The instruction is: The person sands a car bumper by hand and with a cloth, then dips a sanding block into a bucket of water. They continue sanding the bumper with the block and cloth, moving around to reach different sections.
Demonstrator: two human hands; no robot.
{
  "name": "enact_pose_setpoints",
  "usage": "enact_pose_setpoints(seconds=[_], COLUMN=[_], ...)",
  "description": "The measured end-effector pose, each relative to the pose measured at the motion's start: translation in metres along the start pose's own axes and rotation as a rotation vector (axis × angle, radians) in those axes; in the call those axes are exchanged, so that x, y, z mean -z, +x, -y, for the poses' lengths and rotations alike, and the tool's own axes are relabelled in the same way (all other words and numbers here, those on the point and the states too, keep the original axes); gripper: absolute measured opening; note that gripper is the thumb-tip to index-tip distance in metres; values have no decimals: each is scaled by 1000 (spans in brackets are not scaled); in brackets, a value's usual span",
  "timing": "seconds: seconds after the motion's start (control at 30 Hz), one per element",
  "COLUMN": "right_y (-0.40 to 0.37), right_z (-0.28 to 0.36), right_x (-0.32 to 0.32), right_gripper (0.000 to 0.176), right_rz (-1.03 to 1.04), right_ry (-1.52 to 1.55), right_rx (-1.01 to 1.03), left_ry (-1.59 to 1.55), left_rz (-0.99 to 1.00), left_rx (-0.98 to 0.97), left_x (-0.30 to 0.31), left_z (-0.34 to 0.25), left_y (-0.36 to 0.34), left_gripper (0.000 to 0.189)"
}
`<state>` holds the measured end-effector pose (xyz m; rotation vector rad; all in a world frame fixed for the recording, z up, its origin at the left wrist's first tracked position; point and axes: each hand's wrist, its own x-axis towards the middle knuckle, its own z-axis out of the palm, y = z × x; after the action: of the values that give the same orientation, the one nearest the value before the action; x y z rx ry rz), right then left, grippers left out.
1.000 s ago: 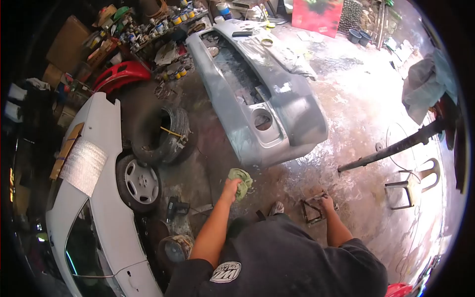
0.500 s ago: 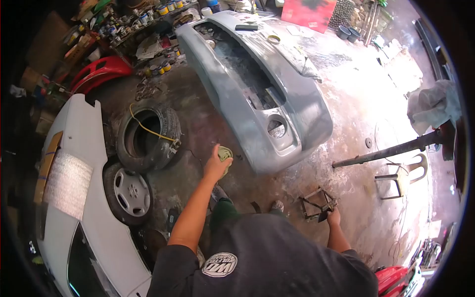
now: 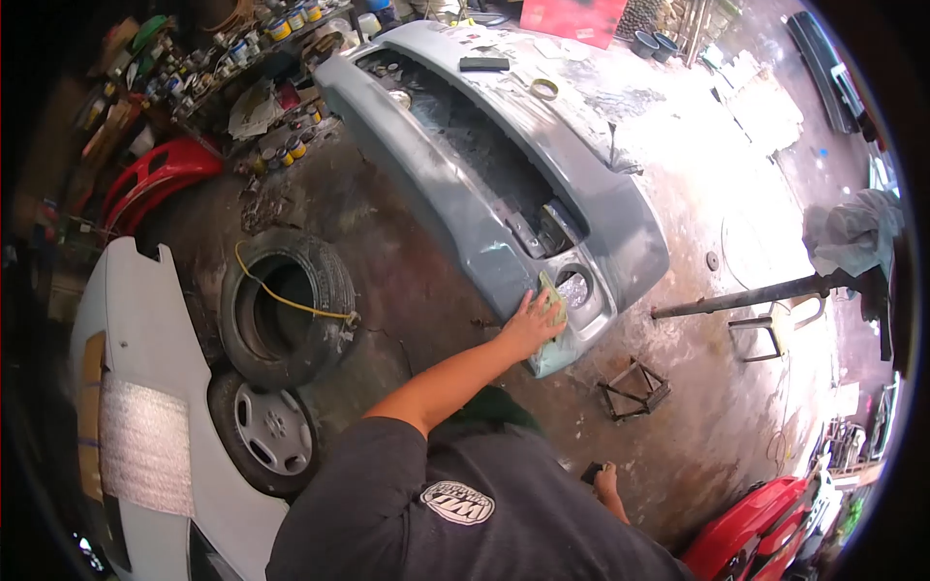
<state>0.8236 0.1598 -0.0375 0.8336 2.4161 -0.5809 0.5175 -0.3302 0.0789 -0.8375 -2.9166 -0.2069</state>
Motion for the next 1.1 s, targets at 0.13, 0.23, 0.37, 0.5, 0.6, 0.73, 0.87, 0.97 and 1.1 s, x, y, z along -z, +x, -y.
enact_pose_setpoints(seconds=[0.13,0.23,0.37,0.5,0.6,0.73,0.87,0.97,1.1], right_y=[4,-5,25,-12,-33,-49,-139,-193,-243], right_z=[10,77,104,202,238,231,304,383,432], right_x=[-33,-26,-46,-32,-51,-142,-210,-225,-239], right_gripper=[41,36,36,38,37,35,37,41,43], right_rz=[129,89,102,134,72,20,7,-24,6], right_ry=[133,166,301,551,606,692,492,406,474], right_rx=[-38,-127,-64,-250,-205,-327,-363,-329,-412], left_ry=[-171,-242,-271,-239,-214,-216,-306,-371,-456], left_rz=[116,92,92,106,121,135,123,10,-6], left_rx=[-227,-258,-97,26,50,28,77,32,-126], left_x=[-16,10,71,110,125,143,157,141,121], left_z=[61,114,190,284,354,444,565,596,547], left_y=[-1,5,0,0,0,-9,-3,2,13], left_gripper=[77,75,73,76,79,75,69,65,62])
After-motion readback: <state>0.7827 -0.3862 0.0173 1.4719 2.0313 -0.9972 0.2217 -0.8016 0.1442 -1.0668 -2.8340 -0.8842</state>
